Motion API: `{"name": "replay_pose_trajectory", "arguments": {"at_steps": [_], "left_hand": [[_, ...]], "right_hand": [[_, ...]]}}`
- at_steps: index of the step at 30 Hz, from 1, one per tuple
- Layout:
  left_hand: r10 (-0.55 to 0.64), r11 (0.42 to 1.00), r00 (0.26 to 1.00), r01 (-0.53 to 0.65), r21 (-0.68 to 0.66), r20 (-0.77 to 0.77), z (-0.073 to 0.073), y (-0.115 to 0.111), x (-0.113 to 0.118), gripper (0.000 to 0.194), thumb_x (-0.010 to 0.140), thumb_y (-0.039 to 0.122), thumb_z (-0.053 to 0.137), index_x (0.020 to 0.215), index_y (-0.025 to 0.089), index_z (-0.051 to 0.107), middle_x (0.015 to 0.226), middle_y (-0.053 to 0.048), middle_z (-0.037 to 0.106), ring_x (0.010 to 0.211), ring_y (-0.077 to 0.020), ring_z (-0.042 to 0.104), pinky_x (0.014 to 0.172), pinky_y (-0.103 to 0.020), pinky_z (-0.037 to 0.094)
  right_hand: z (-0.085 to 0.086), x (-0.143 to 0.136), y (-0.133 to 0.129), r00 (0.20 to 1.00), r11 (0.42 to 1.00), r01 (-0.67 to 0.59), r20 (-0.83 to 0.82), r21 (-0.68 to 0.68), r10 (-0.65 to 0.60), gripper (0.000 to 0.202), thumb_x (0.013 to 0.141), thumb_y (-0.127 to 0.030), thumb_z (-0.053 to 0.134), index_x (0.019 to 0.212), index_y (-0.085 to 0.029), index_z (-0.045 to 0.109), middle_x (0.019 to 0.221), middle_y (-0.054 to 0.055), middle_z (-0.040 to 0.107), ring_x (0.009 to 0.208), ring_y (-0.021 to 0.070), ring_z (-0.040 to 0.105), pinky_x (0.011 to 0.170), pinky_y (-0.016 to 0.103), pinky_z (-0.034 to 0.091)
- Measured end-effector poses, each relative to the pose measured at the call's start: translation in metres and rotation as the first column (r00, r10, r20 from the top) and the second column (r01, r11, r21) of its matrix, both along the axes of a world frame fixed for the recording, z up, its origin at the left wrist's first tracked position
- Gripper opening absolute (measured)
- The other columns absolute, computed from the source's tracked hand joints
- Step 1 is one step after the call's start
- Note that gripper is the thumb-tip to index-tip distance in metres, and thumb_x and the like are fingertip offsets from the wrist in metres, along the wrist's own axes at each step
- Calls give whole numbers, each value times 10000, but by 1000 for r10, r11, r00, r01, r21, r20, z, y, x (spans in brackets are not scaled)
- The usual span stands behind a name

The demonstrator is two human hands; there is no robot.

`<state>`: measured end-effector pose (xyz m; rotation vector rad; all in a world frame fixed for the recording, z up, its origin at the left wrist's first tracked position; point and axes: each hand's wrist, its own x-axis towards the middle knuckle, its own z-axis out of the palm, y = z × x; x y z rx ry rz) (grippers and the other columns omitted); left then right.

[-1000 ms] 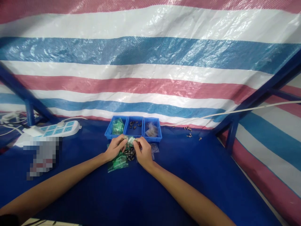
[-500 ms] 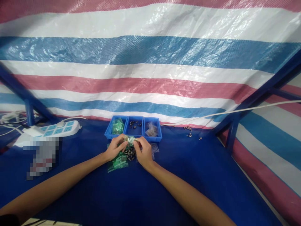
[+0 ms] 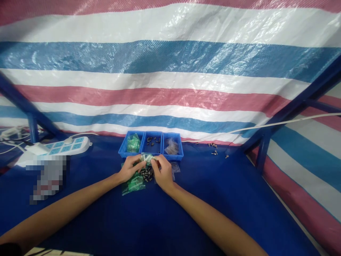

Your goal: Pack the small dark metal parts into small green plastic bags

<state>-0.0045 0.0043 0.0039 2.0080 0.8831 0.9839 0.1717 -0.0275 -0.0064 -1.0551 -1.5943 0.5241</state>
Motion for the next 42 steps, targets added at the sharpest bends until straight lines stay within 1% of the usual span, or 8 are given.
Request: {"name": "replay_pose_trajectory", "arguments": {"at_steps": [3,8,13,18,25,33,37,42], "left_hand": [[-16,1000,1000,16,-11,27,0,0,0,324,913,391,493,739,133,586,486,37,497,448,-94,482,517,-219,380],[-25,994,992,37,-99,122,-1,0,2,306,948,418,402,864,150,523,529,50,525,413,-77,464,473,-199,357],[11,992,997,-1,-125,82,-1,-1,1,298,951,405,400,811,158,491,495,65,500,416,-78,467,502,-202,365],[48,996,998,-46,-70,32,-1,-2,0,304,947,394,408,762,162,474,471,63,486,442,-88,458,535,-213,367],[5,997,999,-3,-74,32,1,-1,1,264,946,386,417,848,156,504,474,70,467,430,-84,448,512,-202,353],[21,999,1000,-21,43,7,-1,-3,0,214,892,354,535,943,148,563,583,42,525,514,-96,490,553,-209,380],[58,996,998,-58,69,5,-5,-2,0,222,896,362,530,876,146,576,524,53,494,473,-91,467,523,-201,358],[55,992,995,-45,122,-78,-5,-2,0,264,936,354,448,810,147,553,483,54,489,449,-95,483,517,-201,349]], "right_hand": [[1,0,0,1000,1000,-3,7,5,3,196,926,-299,468,846,-187,607,727,15,540,643,147,515,611,265,417],[0,0,0,998,999,-29,47,14,28,180,925,-285,471,856,-185,603,730,14,534,645,145,508,614,263,405],[-1,0,0,995,998,-55,80,19,53,206,932,-299,458,824,-187,593,715,11,521,638,144,496,603,261,394],[-2,-1,0,992,996,-77,106,36,72,200,930,-286,469,802,-183,584,698,5,504,630,137,486,599,259,384],[0,0,-1,995,998,-45,86,54,40,179,934,-269,460,821,-180,567,723,4,502,649,135,489,620,257,384],[1,-1,-2,999,999,-23,48,40,21,164,929,-268,465,844,-179,574,742,12,508,655,140,489,620,264,390],[0,-1,-1,998,999,-20,55,32,18,168,929,-271,466,840,-179,575,734,8,502,639,136,482,608,260,384],[0,0,-1,996,998,-34,86,47,30,173,930,-269,461,833,-181,573,728,8,502,653,139,489,622,261,385]]}}
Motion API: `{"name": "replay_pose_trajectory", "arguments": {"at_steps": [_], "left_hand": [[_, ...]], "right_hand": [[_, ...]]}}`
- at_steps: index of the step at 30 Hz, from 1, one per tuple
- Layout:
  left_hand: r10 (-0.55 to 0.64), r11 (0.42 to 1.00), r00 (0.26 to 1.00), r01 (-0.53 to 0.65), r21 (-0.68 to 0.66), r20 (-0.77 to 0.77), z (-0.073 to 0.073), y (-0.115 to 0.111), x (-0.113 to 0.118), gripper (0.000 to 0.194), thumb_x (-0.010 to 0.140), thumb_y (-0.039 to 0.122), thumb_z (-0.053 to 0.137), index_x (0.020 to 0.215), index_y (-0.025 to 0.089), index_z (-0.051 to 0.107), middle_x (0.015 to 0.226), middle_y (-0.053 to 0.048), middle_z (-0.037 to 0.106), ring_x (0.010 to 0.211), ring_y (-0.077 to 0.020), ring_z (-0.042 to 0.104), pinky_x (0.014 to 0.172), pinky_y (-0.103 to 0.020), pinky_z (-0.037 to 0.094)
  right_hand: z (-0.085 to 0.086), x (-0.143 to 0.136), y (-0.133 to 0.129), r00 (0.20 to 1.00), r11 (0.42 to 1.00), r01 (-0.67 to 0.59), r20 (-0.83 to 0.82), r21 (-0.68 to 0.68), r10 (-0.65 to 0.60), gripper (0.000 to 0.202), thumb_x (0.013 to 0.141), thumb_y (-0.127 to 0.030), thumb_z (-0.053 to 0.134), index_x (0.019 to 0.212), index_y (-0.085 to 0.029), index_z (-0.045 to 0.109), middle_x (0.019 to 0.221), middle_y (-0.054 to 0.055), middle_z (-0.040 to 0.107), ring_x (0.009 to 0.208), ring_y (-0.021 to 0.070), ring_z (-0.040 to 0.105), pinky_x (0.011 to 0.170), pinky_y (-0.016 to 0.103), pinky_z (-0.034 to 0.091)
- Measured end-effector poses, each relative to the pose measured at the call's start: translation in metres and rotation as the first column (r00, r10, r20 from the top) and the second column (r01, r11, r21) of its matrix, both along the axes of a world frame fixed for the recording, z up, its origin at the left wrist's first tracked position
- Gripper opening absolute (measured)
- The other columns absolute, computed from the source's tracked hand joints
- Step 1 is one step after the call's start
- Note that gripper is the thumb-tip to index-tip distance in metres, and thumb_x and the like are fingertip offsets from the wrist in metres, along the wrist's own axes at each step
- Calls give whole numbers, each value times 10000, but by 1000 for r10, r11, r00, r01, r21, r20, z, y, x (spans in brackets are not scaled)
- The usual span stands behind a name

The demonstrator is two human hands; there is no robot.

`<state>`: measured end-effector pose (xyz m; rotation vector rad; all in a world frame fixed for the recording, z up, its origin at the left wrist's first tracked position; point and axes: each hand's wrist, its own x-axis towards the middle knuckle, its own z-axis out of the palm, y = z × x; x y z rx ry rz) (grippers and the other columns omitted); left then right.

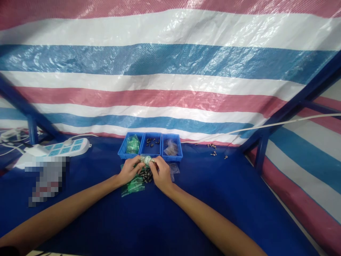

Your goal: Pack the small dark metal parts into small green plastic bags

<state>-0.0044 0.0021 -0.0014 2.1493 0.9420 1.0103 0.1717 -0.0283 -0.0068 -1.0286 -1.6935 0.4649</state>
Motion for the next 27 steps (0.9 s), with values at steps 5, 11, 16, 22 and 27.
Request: {"name": "replay_pose_trajectory", "arguments": {"at_steps": [5,11,16,22,27], "left_hand": [[18,1000,999,-18,18,-33,1,0,0,237,926,367,465,905,148,554,517,53,504,477,-102,491,527,-206,360],[35,999,999,-35,-6,-31,1,0,1,240,908,373,498,945,145,564,551,48,506,491,-101,482,532,-213,379],[20,999,1000,-20,-29,-4,1,-1,1,203,914,338,485,927,151,565,592,35,553,479,-90,474,520,-209,384],[30,999,999,-29,-36,41,2,-1,2,178,904,311,502,898,148,575,572,40,543,470,-81,466,516,-199,385],[22,997,996,-15,-77,90,4,-1,3,185,904,326,509,921,153,572,649,20,600,504,-84,508,526,-194,407]], "right_hand": [[0,0,1,1000,1000,6,-24,3,-6,177,929,-270,455,838,-182,579,737,13,511,656,144,497,624,264,392],[-1,0,2,1000,1000,11,-28,-21,-11,186,930,-279,450,847,-184,586,748,18,524,666,151,505,631,270,402],[-1,1,2,1000,999,5,-21,-32,-5,184,936,-282,445,866,-185,586,766,22,527,683,152,508,643,274,410],[1,0,0,999,998,-18,-45,-52,16,156,927,-290,469,903,-188,584,798,22,538,690,145,524,641,264,427],[1,-1,1,998,998,-21,-60,-56,18,141,907,-303,509,924,-186,588,788,14,540,657,134,527,608,252,433]]}}
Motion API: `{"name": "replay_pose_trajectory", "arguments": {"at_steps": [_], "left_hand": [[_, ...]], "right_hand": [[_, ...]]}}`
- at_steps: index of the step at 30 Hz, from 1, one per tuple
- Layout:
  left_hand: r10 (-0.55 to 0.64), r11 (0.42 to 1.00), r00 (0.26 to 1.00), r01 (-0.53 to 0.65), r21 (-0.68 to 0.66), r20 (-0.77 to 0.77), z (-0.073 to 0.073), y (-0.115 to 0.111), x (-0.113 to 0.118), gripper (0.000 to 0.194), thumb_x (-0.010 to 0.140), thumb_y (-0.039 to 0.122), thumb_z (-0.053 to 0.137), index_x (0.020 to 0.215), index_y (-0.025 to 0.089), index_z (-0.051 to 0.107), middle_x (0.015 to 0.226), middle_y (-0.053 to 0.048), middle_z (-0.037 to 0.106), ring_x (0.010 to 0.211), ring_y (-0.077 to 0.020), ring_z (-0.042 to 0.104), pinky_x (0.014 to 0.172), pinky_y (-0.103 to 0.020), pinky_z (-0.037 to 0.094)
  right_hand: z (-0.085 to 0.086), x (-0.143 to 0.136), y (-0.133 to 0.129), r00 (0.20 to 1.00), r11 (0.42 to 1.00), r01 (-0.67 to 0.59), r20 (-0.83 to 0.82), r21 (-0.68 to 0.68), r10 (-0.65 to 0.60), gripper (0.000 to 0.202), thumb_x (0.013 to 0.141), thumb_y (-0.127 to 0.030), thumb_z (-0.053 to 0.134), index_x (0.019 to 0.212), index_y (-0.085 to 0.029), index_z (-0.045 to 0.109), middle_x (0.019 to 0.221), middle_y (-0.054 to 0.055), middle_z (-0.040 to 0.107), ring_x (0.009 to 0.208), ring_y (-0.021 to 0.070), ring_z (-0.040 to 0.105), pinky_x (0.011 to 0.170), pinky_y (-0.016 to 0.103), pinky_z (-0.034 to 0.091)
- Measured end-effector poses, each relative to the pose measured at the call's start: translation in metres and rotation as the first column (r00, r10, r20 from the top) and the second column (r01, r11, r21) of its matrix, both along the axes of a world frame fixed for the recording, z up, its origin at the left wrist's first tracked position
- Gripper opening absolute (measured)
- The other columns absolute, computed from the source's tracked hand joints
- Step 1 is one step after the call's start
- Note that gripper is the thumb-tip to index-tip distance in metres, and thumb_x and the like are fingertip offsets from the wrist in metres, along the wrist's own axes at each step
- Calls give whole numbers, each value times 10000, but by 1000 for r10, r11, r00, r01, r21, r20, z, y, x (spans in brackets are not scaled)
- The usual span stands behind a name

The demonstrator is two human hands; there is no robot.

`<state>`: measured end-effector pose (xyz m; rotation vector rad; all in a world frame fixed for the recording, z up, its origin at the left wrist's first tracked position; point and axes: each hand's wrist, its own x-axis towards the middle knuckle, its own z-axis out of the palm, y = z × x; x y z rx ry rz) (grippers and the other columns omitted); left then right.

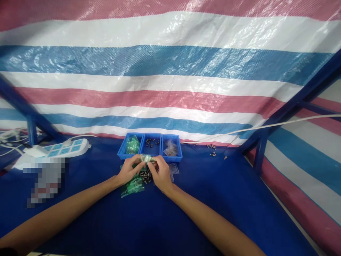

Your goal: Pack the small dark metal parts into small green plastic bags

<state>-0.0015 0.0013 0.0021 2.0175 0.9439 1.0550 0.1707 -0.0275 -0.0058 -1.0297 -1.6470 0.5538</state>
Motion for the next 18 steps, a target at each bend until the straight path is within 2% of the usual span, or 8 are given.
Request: {"name": "replay_pose_trajectory", "arguments": {"at_steps": [7,11,18], "left_hand": [[-3,1000,998,4,-31,56,-2,1,0,214,903,358,511,953,157,564,669,6,632,478,-84,513,503,-196,413],[-17,999,999,18,-28,47,-2,1,0,228,901,365,513,980,158,569,692,1,645,496,-89,525,514,-198,417],[-10,1000,999,10,9,-52,0,1,0,240,890,370,533,904,139,595,527,52,502,471,-85,456,518,-206,375]], "right_hand": [[-1,-2,0,999,1000,7,-43,-22,-7,153,895,-313,531,969,-183,567,788,18,560,641,135,554,585,248,455],[0,-1,-1,1000,1000,5,-11,-13,-5,154,908,-306,510,960,-184,587,791,21,566,646,136,546,594,250,444],[3,0,-2,1000,1000,6,14,1,-6,152,912,-286,498,880,-177,599,776,20,547,664,141,526,611,255,427]]}}
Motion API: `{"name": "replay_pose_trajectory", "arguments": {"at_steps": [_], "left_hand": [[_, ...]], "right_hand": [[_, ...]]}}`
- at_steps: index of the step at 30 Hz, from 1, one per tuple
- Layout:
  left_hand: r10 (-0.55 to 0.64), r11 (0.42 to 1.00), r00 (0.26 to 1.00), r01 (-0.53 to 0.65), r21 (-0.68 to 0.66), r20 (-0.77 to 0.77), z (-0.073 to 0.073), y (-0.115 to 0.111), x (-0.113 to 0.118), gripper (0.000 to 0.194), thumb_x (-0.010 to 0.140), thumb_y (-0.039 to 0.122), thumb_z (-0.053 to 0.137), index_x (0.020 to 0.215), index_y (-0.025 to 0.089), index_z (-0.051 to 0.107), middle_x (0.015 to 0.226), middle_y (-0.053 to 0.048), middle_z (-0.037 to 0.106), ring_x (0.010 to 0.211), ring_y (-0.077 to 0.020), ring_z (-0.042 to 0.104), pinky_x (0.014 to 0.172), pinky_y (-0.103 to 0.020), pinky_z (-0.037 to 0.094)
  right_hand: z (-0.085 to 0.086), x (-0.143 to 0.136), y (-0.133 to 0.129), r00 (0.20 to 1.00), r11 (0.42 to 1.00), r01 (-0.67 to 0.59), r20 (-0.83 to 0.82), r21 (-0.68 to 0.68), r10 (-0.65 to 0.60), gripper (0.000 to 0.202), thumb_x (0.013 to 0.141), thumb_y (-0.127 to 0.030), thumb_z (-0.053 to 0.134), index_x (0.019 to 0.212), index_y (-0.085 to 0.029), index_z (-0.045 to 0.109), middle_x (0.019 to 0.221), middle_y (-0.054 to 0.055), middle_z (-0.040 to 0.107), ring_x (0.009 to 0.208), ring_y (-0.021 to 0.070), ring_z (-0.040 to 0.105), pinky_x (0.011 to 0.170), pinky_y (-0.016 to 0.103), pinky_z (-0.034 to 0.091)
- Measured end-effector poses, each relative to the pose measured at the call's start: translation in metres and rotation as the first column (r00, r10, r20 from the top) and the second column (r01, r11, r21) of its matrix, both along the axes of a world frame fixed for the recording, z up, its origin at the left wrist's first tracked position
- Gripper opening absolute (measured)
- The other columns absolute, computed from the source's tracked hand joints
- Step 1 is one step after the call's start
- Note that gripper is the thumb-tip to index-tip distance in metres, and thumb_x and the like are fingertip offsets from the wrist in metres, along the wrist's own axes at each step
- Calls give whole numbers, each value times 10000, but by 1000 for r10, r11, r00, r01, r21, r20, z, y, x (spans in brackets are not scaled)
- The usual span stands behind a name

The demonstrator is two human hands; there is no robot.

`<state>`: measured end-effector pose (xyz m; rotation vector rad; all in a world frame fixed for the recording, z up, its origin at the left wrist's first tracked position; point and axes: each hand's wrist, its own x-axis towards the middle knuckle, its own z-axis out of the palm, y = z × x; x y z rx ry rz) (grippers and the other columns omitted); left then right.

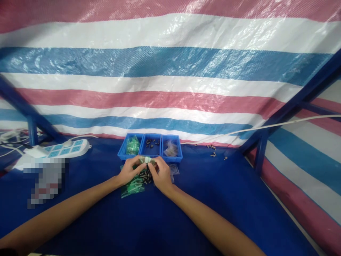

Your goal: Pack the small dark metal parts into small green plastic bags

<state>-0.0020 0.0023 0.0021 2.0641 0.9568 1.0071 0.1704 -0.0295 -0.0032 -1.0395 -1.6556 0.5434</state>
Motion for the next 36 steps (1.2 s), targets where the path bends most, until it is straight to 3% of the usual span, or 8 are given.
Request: {"name": "replay_pose_trajectory", "arguments": {"at_steps": [5,11,25,29,36], "left_hand": [[36,999,999,-36,14,-33,-1,1,0,292,889,399,520,787,134,588,493,55,464,466,-87,434,501,-209,345],[28,1000,998,-27,15,-51,-2,2,0,287,901,393,498,788,140,575,496,58,464,466,-86,431,508,-211,345],[143,977,990,-140,160,-7,-4,-1,0,338,876,397,542,658,140,555,528,29,500,501,-94,463,519,-207,350],[119,983,992,-113,144,-31,-2,0,-1,309,879,407,529,739,138,590,562,23,508,530,-102,461,532,-211,361],[88,995,996,-87,49,-1,0,0,0,273,859,396,560,949,146,623,742,-22,644,606,-120,562,583,-220,442]], "right_hand": [[0,0,0,1000,1000,2,-1,9,-2,154,911,-285,496,868,-177,596,778,23,550,666,142,526,609,255,427],[-3,0,2,1000,1000,-2,-1,6,2,160,908,-298,499,869,-180,600,786,26,556,674,145,531,608,259,437],[-2,0,3,1000,1000,6,25,11,-6,173,913,-296,497,793,-187,558,722,2,498,633,136,497,584,250,405],[-2,0,2,999,999,27,43,43,-29,208,912,-288,490,735,-191,539,699,-3,496,629,135,494,579,252,403],[0,1,0,999,999,-4,50,34,2,160,911,-292,495,845,-188,598,768,22,566,677,146,532,632,267,429]]}}
